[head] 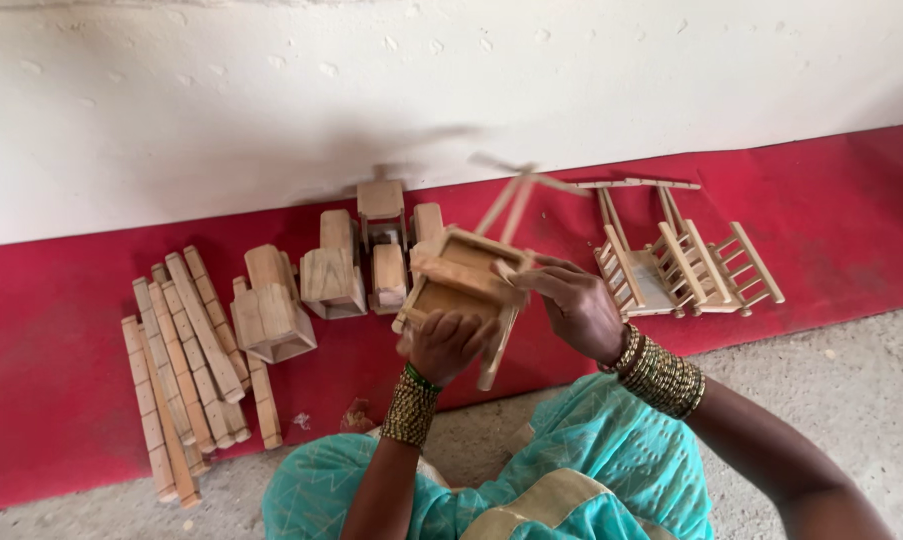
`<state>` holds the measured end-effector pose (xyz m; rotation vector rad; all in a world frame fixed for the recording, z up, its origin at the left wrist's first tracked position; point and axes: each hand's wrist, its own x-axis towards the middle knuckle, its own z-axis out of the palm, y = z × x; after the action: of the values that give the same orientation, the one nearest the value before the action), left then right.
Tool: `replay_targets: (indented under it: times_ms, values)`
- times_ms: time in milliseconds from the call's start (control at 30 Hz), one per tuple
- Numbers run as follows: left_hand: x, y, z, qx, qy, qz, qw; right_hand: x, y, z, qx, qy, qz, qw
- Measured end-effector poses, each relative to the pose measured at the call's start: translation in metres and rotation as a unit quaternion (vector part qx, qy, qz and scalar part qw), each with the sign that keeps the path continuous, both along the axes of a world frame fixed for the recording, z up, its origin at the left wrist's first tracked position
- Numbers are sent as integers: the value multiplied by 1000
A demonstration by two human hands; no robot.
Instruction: The person sits on a red mat on the floor and sorts through a pile of small wooden toy furniture pieces, picking up miniature chairs, beds, and block-like parts one at a time, turning them over and placing them into separate groups on the mat.
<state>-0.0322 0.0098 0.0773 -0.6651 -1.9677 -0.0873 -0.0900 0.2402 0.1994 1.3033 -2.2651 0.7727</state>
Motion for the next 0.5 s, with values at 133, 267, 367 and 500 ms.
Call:
replay_targets:
  times_ms: [133,267,367,500]
  values:
    - [0,4,-18,-25,-11,30,999,5,-31,0,28,86,113,989]
    - [-2,15,-28,12,7,-3,1000,-1,-72,5,81,-16,185,979]
    - [-1,11,-27,-6,-355,59,933,-7,-82,10,97,-37,189,976]
    - [7,-11,-15,69,-450,111,883,-15,-52,17,-6,-125,140,982]
